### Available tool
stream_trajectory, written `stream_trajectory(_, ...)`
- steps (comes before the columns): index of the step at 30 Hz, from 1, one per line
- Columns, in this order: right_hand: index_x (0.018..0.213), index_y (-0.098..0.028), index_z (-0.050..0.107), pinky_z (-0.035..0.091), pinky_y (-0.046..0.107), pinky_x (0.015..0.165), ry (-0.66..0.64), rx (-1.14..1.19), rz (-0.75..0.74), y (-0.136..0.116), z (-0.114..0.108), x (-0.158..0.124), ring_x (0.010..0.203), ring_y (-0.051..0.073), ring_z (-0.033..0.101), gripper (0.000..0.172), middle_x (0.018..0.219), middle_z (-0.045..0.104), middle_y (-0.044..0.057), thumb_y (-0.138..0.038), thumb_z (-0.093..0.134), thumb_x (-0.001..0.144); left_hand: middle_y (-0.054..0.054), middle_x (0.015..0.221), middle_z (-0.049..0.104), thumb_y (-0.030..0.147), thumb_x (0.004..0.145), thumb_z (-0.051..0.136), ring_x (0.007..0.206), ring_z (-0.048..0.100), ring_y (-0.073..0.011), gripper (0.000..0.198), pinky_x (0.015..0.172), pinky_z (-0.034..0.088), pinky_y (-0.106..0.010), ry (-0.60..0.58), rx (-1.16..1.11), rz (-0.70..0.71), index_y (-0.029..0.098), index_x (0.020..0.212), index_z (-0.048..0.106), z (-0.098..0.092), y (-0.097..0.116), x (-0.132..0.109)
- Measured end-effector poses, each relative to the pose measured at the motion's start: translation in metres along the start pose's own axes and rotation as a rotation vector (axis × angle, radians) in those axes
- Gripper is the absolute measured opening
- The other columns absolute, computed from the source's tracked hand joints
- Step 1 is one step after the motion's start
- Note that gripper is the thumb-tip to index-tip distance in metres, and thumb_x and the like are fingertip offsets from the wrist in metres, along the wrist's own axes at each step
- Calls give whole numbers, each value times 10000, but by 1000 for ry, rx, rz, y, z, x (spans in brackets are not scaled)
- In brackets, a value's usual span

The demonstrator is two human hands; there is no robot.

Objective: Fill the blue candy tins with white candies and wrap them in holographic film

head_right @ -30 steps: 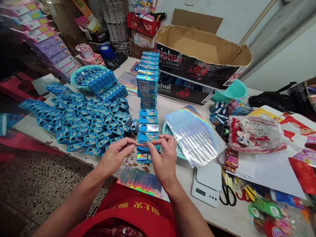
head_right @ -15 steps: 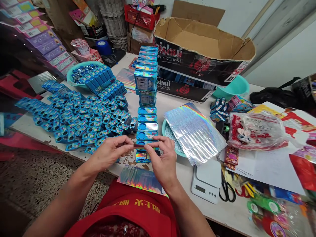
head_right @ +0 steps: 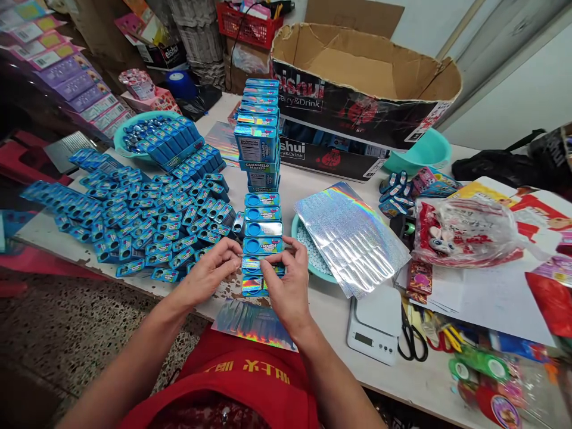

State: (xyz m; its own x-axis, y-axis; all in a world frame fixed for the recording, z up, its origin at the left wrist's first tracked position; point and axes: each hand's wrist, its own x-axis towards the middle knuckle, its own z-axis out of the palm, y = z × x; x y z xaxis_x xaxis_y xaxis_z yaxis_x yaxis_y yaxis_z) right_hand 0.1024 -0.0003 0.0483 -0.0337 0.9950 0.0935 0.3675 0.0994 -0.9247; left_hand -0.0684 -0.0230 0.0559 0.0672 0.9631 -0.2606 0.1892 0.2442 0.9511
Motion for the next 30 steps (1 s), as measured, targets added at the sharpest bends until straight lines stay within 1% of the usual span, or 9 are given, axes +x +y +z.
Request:
stream_trajectory(4, 857, -211, 495, 456, 370, 814, 70, 136, 146, 6, 5, -1, 1043, 218, 510, 259, 1132, 485, 78, -296, 666, 683, 76, 605, 453, 401, 842, 466, 498, 455, -78, 220, 480, 377, -186, 77, -214, -53, 213, 931, 396, 20, -18, 1)
stream_trajectory(9, 925, -215, 468, 447, 353, 816, 77, 133, 141, 7, 8, -5, 932, 183, 535, 255, 1011, 526, 45, -273, 607, 718, 72, 571, 467, 421, 866, 383, 449, 450, -94, 216, 437, 345, -196, 192, -94, -140, 218, 938, 405, 39, -35, 1)
stream_trajectory(13, 954, -208, 484, 422, 364, 874, 68, 158, 74, 9, 10, -5, 985, 183, 523, 183, 1027, 528, 52, -252, 534, 784, 74, 556, 465, 382, 809, 484, 480, 454, -100, 212, 469, 338, -199, 309, 54, -98, 211, 927, 441, 32, -46, 2)
stream_trajectory(17, 1040, -219, 501, 428, 361, 890, 75, 324, 110, 27, -8, -5, 1031, 173, 529, 217, 1163, 528, 66, -333, 484, 856, 61, 553, 478, 485, 821, 426, 468, 468, -109, 279, 459, 346, -209, 370, -1, -202, 207, 823, 452, 16, -76, -13)
stream_trajectory(19, 1088, -224, 506, 423, 377, 906, 158, 309, 161, 47, -22, -11, 1043, 180, 533, 283, 1166, 541, 63, -398, 479, 866, 31, 542, 507, 484, 832, 398, 514, 502, -126, 324, 505, 370, -228, 224, 188, -259, 199, 698, 474, 17, -98, -24)
stream_trajectory(21, 1057, -207, 538, 429, 391, 892, 200, 187, 238, 73, -35, -23, 1013, 199, 549, 315, 1090, 585, 67, -440, 496, 850, -13, 647, 607, 436, 844, 401, 653, 571, -157, 325, 613, 411, -253, -59, 417, -215, 191, 685, 542, 31, -116, -32)
stream_trajectory(24, 921, -184, 592, 478, 385, 790, -14, -25, 311, 116, -43, -52, 872, 221, 598, 308, 922, 647, 79, -463, 511, 821, -63, 1061, 650, 397, 889, 370, 1004, 567, -202, 321, 855, 404, -305, -378, 607, -1, 205, 989, 606, 68, -128, -27)
stream_trajectory(27, 928, -190, 619, 483, 405, 812, -216, -213, 186, 151, -40, -85, 908, 242, 601, 278, 948, 658, 96, -415, 478, 842, -111, 1268, 546, 429, 881, 406, 1177, 468, -257, 399, 971, 337, -391, -501, 779, 27, 189, 1178, 521, 101, -128, -6)
stream_trajectory(30, 1015, -187, 616, 486, 416, 822, -262, -404, 99, 171, -36, -107, 938, 252, 586, 264, 1006, 647, 111, -343, 473, 856, -136, 1245, 549, 466, 834, 469, 1166, 470, -295, 428, 953, 345, -408, -578, 889, -83, 160, 1123, 545, 114, -133, 15)
